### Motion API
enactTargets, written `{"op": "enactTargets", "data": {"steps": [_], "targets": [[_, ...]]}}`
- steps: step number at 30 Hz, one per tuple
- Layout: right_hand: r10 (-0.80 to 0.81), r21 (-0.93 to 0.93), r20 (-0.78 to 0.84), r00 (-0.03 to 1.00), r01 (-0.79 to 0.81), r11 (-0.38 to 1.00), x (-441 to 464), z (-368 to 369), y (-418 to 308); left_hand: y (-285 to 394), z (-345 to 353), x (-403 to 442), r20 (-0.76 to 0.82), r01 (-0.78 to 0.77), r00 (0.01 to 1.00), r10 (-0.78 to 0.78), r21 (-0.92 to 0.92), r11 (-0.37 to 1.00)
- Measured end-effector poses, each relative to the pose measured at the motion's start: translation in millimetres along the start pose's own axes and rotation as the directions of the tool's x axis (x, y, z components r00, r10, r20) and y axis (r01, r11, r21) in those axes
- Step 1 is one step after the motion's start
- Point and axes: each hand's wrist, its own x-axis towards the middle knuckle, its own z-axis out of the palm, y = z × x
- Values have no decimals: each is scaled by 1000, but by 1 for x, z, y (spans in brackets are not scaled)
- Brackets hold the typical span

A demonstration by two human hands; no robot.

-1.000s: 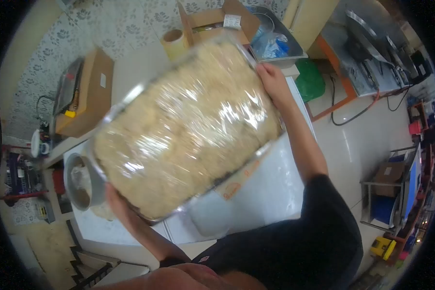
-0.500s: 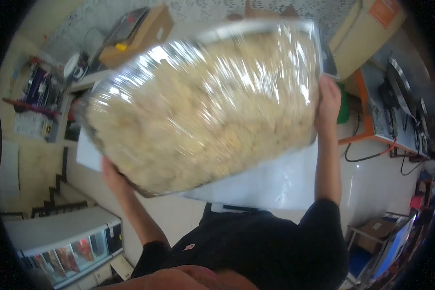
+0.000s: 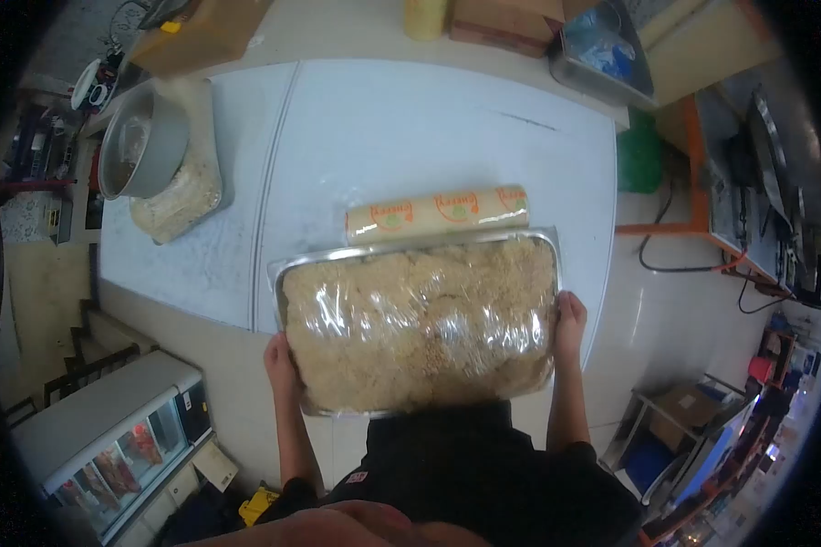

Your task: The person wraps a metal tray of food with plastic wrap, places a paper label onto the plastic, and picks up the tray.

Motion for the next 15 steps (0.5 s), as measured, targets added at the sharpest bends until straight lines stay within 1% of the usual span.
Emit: {"op": "enactTargets", "data": {"steps": [1, 3, 5, 6, 7, 8, 9, 10, 11, 12, 13, 15], "targets": [[-14, -29, -17, 1000, 13, 999, -3, 1, 5, 7, -7, 2, 25, 2, 1000, -3, 33, 999], [-29, -103, -41, 999, 24, 994, 4, -3, 7, 21, 0, 15, 65, 26, 997, -32, 100, 995], [-213, -371, -28, 977, 188, 910, 11, 1, -20, 53, 14, 24, 1, 72, 997, -74, 207, 976], [-311, -484, 0, 951, 272, 832, 17, 8, -42, 61, 26, 30, -115, -199, 957, 267, 413, 889], [-398, -586, 34, 917, 341, 735, 21, 15, -64, 69, 44, 34, -142, -384, 799, 584, 626, 679], [-559, -571, 77, 825, 497, 653, 22, 34, -96, 108, 71, 30, -97, -495, 747, 658, 579, 648], [-704, -547, 111, 701, 635, 546, 29, 60, -123, 149, 101, 30, -55, -603, 681, 730, 523, 602], [-751, -510, 243, 614, 740, 440, 46, 82, -130, 159, 121, 39, 143, -666, 699, 700, 487, 565], [-778, -453, 367, 509, 829, 329, 64, 103, -137, 165, 139, 47, 336, -720, 687, 645, 438, 538], [-719, -369, 509, 474, 874, 315, 76, 130, -144, 172, 162, 51, 428, -658, 752, 500, 516, 548], [-651, -277, 635, 415, 910, 309, 85, 157, -150, 177, 180, 56, 497, -599, 798, 341, 593, 538], [-439, -181, 839, 320, 926, 330, 95, 198, -154, 175, 193, 76, 531, -544, 831, 166, 714, 440]]}}
